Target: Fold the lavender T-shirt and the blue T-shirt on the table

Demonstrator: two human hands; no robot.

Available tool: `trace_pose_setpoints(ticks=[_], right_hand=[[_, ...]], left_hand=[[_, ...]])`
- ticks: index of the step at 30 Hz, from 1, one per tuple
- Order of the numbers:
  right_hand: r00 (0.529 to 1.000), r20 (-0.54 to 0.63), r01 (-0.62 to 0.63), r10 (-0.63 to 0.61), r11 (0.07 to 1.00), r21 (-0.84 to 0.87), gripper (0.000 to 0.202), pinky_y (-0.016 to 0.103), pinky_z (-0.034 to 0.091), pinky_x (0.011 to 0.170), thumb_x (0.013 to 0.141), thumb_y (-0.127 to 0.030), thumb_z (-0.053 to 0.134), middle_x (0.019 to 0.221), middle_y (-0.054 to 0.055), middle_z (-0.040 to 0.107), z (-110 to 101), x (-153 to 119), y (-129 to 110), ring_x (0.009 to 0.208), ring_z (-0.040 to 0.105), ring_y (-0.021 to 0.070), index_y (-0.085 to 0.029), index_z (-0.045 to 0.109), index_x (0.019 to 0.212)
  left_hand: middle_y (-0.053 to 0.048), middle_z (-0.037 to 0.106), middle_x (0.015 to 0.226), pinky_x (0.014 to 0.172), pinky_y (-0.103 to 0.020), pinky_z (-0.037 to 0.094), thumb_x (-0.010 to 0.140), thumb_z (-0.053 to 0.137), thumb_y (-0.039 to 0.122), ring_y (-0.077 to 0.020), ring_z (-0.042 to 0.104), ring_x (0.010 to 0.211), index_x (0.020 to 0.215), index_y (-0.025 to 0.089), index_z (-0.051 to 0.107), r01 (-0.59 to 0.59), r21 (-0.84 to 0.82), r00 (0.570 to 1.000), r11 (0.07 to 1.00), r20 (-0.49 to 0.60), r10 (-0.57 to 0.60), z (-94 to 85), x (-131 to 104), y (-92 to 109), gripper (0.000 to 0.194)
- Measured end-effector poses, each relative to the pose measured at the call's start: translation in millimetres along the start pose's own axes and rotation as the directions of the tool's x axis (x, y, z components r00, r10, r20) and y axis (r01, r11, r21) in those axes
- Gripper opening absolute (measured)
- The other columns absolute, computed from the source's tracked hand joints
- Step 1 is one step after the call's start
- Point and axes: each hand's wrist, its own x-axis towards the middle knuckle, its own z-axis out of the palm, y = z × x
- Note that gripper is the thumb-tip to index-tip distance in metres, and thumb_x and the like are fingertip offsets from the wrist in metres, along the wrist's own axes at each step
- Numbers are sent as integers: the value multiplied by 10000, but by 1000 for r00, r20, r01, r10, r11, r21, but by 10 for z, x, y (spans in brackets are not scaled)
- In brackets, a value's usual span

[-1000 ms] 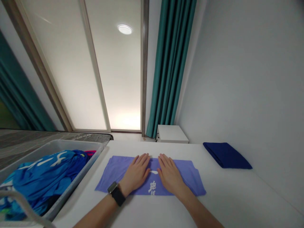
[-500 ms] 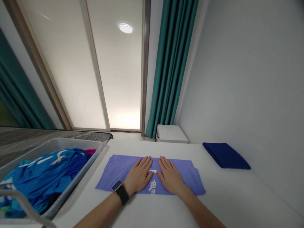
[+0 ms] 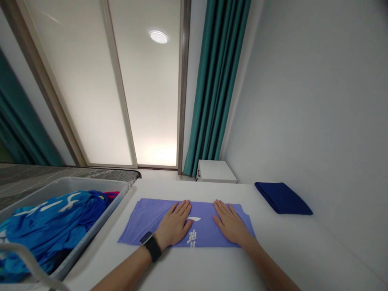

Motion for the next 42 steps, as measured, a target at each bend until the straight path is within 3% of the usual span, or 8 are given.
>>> trace_pose_setpoints(ticks=[4, 11, 16, 21, 25, 31, 35, 42], right_hand=[[997, -76, 1, -3, 1000, -17, 587, 460, 120, 1195, 1001, -403, 205, 1546, 114, 313, -50, 31, -190, 1443, 243, 229, -94, 360, 1474], [968, -117, 227, -221, 973, 35, 558, 415, 128, 1200, 998, -358, 255, 1555, 98, 300, 2, 163, -695, 1446, 229, 198, -102, 330, 1488], [981, -75, 182, -177, 981, 63, 577, 395, 147, 1195, 1006, -395, 220, 1553, 105, 301, 123, 209, -686, 1444, 238, 200, -94, 332, 1486], [987, -40, 157, -154, 985, 73, 607, 397, 124, 1197, 1002, -422, 211, 1571, 110, 237, 114, 200, -653, 1460, 183, 208, -82, 302, 1497], [995, 1, 103, -104, 991, 81, 637, 408, 88, 1197, 1001, -451, 176, 1583, 113, 184, 83, 174, -653, 1471, 132, 209, -73, 274, 1504], [1000, 28, 11, -12, 998, 58, 632, 441, 80, 1187, 989, -493, 220, 1594, 92, 161, 43, 124, -580, 1475, 106, 223, -143, 280, 1512], [999, 31, -18, 16, 998, 67, 606, 459, 76, 1180, 990, -503, 214, 1601, 78, 142, 53, 118, -537, 1477, 86, 229, -207, 284, 1514], [999, 55, -4, 0, 998, 62, 623, 432, 73, 1184, 986, -504, 219, 1603, 83, 143, 27, 155, -473, 1474, 109, 219, -186, 268, 1519]], left_hand=[[-107, 400, 1507, 1144, -446, 300, 996, 317, 449, -234, 376, 1391, 1448, 162, 413, -1, 7, 1000, 1000, -3, 1, -5, 2, 3, 545], [-109, 395, 1510, 1140, -442, 302, 1001, 296, 393, -230, 366, 1397, 1455, 157, 403, -19, 38, 999, 999, -34, 20, 42, -3, -6, 522], [-110, 370, 1521, 1138, -453, 301, 996, 311, 384, -240, 362, 1399, 1462, 143, 387, -16, 52, 1000, 998, 10, 16, 4, 4, 17, 530], [-111, 381, 1516, 1146, -456, 291, 1005, 284, 465, -239, 369, 1395, 1462, 146, 385, 3, 27, 1000, 1000, 20, -3, -36, -11, 4, 566], [-101, 385, 1517, 1147, -458, 284, 1005, 262, 510, -241, 355, 1402, 1467, 169, 381, 63, 21, 998, 998, 14, -63, -53, -131, -164, 587], [-66, 376, 1524, 1151, -431, 277, 1011, 258, 504, -217, 362, 1399, 1496, 225, 329, 98, 31, 994, 995, 37, -99, -172, -418, -675, 563], [-35, 350, 1537, 1139, -433, 277, 1013, 249, 496, -216, 358, 1401, 1490, 280, 334, 87, 43, 990, 995, 111, -91, -270, -505, -940, 530], [-32, 337, 1544, 1146, -440, 241, 1007, 258, 502, -220, 334, 1413, 1491, 293, 324, 148, 43, 979, 988, 132, -153, -249, -527, -970, 532]])
